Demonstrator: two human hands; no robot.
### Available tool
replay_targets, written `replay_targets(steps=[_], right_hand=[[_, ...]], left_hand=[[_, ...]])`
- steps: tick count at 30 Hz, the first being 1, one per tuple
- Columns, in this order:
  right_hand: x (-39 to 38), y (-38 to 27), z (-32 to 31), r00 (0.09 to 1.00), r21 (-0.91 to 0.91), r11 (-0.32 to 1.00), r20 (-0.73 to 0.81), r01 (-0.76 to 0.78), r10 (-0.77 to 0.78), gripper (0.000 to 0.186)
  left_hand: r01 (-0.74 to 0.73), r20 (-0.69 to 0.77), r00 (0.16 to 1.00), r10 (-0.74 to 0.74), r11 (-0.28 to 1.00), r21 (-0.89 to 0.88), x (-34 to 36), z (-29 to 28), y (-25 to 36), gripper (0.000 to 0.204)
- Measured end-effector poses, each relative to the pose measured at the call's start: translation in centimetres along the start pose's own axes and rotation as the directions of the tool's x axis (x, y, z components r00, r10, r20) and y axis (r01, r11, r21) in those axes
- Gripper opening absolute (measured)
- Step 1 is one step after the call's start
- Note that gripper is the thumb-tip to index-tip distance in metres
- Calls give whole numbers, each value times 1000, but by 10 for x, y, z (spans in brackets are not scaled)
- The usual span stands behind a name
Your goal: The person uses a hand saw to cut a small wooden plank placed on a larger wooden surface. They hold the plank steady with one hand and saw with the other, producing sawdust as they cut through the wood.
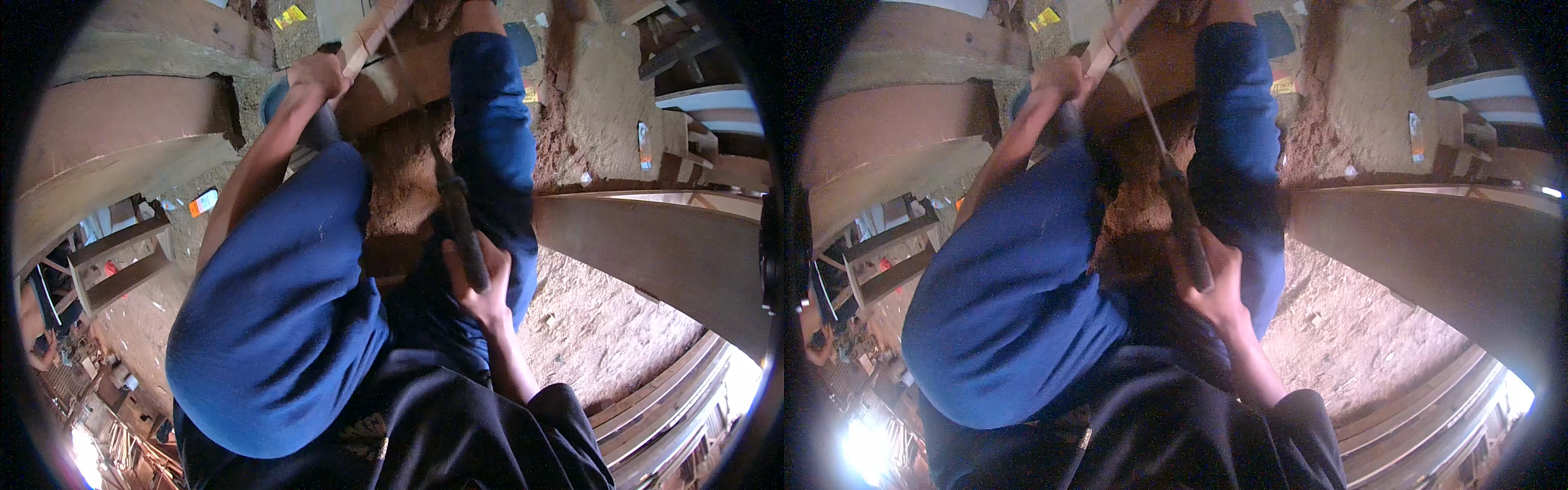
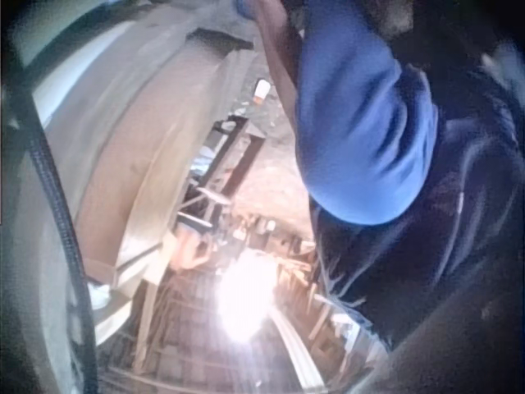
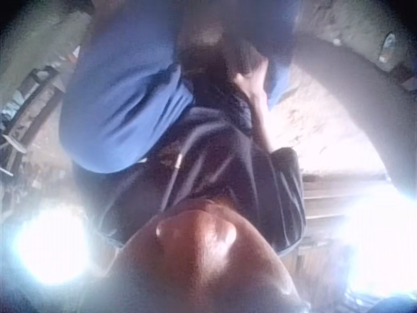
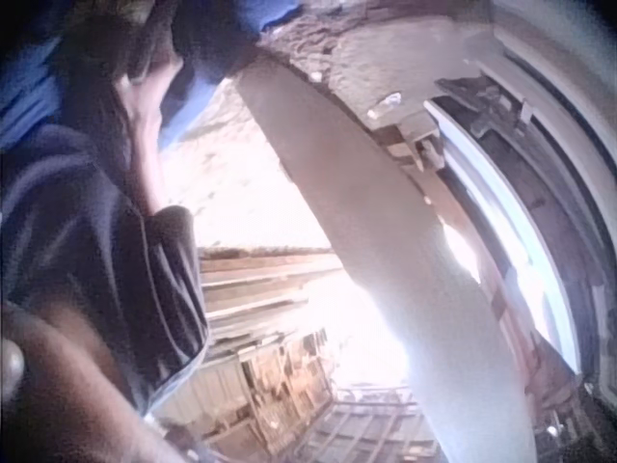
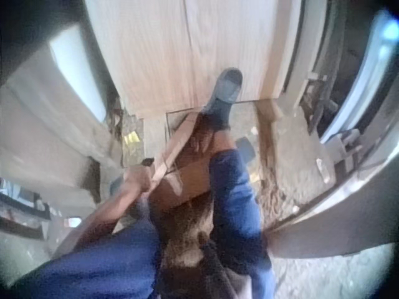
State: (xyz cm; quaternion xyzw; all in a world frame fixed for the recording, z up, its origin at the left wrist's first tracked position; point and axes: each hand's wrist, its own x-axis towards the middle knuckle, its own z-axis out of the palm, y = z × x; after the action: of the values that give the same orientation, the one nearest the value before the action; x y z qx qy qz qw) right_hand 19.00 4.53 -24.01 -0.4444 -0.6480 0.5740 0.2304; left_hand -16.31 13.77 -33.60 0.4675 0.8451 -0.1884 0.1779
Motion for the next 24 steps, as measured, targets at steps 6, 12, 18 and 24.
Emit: replay_targets(steps=[6, 12, 18, 24], right_hand=[[9, 6, -25, 994, -54, 994, -65, -90, 87, 18], [4, -9, -24, 997, -48, 995, -4, -83, 83, 18], [-2, -16, -21, 999, -4, 1000, 42, -17, 18, 18], [-9, -10, -29, 993, -47, 994, 52, -103, 105, 19]], left_hand=[[-35, -78, 996, 31, 998, -49, -6, -6, -7, 47], [-75, -190, 981, 35, 975, -208, -15, -45, -8, 53], [-141, -178, 978, 110, 975, -171, -14, -44, -17, 59], [-141, -164, 980, 113, 975, -170, -43, -42, 15, 60]])
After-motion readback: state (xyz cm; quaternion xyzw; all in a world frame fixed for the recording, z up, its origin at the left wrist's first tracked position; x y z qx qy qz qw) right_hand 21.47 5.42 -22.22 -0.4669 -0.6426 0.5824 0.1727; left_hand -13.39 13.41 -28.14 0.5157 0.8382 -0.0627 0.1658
